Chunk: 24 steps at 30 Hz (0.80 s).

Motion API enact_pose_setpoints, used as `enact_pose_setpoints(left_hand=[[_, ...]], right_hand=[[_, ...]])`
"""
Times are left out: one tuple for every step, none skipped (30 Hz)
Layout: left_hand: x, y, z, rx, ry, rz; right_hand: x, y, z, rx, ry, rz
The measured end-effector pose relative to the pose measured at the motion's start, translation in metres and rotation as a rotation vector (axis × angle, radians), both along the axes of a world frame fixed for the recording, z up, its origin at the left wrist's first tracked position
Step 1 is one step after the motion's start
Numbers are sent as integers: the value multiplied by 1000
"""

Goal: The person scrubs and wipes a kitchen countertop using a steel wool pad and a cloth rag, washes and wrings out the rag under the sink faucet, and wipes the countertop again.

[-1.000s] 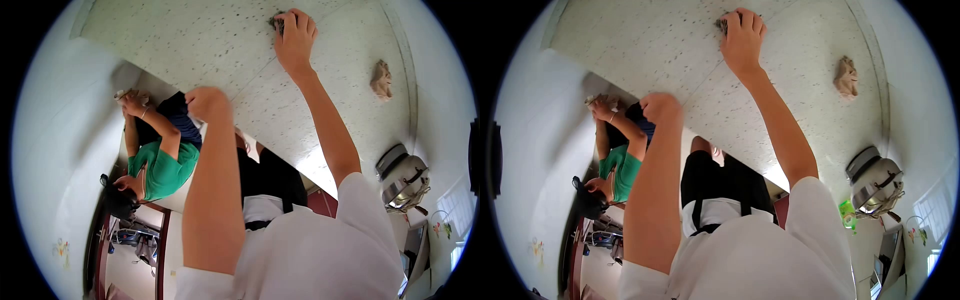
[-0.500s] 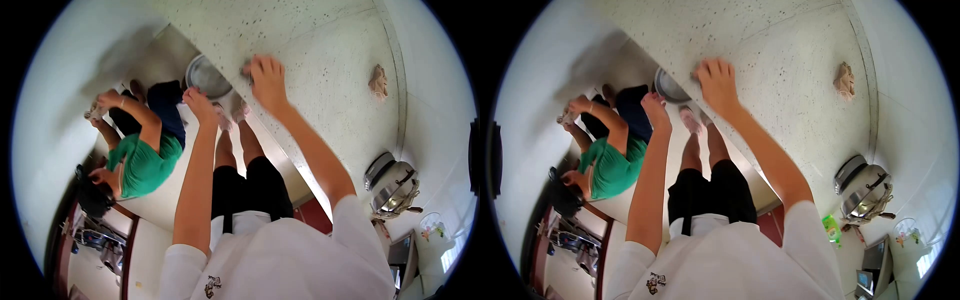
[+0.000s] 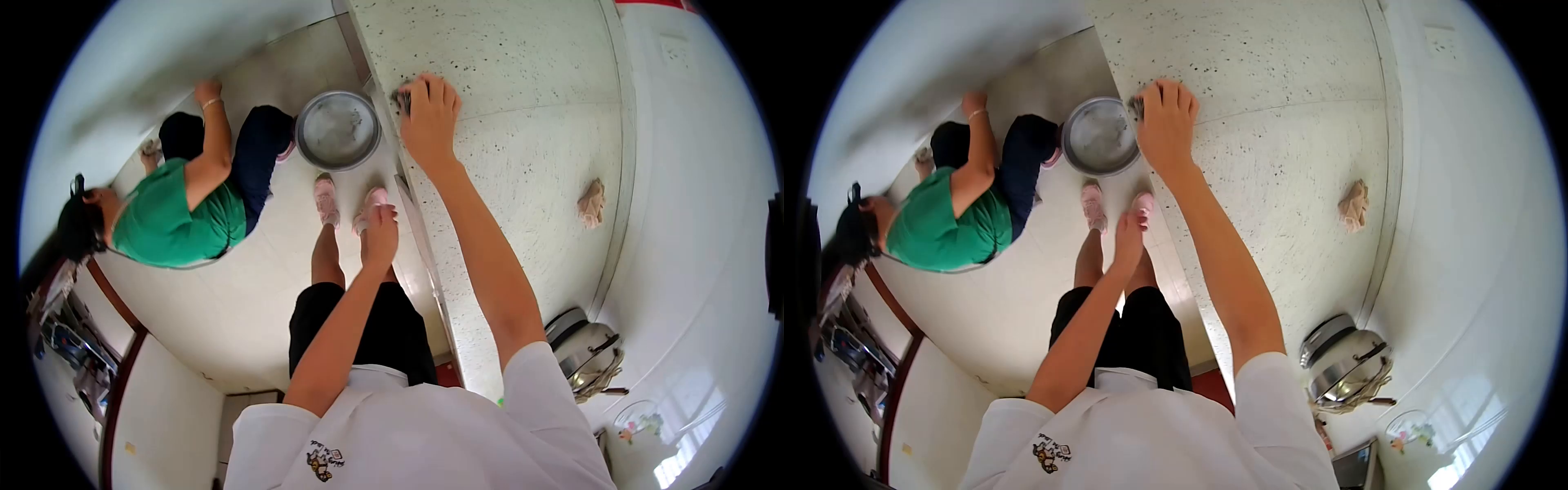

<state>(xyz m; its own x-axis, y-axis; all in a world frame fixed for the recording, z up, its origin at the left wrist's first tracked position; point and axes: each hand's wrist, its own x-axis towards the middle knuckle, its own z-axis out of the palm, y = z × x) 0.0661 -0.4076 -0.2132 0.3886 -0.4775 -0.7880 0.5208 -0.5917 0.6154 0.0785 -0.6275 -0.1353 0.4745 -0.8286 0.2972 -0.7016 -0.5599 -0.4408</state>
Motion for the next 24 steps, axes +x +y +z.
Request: enact_pose_setpoints(left_hand=[[3,0,-4,-20,-75,-17],[8,-8,5,-4,-86,-6],[13,-19,12,2,-98,-7],[14,-32,12,-4,-99,-1],[14,-43,7,30,-9,64],[14,-54,11,65,82,134],[14,-65,15,61,75,151],[14,-81,37,126,177,202],[10,-91,50,193,282,250],[3,-98,47,185,274,262],[-4,-107,44,261,126,229],[-7,-110,41,343,-20,195],[-8,-111,38,340,-21,210],[-10,-120,43,404,-63,325],[-18,-129,47,468,-90,434],[-25,-131,48,472,-70,438],[-23,-131,48,520,-105,406],[-14,-132,46,567,-151,383],[-9,-133,48,573,-158,391],[-10,-137,53,635,-270,349],[-10,-145,60,691,-379,308],[-6,-151,66,728,-391,293],[-8,-153,68,743,-385,283],[-7,-155,67,751,-445,251]], right_hand=[[4,-4,-2,-22,-28,-5],[1,1,-3,-18,-30,-5],[-13,15,-5,-11,-26,-4],[-30,32,-5,42,-6,69],[-43,36,-4,92,13,148],[-54,26,-4,86,11,165],[-64,12,-4,84,66,275],[-68,4,-6,86,121,380],[-61,-10,-7,92,117,388],[-46,-38,-6,26,77,249],[-38,-55,-6,-41,35,111],[-33,-54,-7,-44,27,123],[-22,-48,-10,-15,10,123],[-14,-48,-13,-1,-2,126],[-22,-32,-9,38,-18,231],[-34,-13,-3,27,-15,297],[-51,-2,-7,26,29,356],[-59,-8,-5,55,44,402],[-64,-14,-6,89,64,440],[-60,-23,-7,95,60,441],[-51,-40,-8,66,85,404],[-42,-55,-11,46,119,363],[-29,-68,-14,63,126,360],[-10,-84,-16,-9,87,262]])
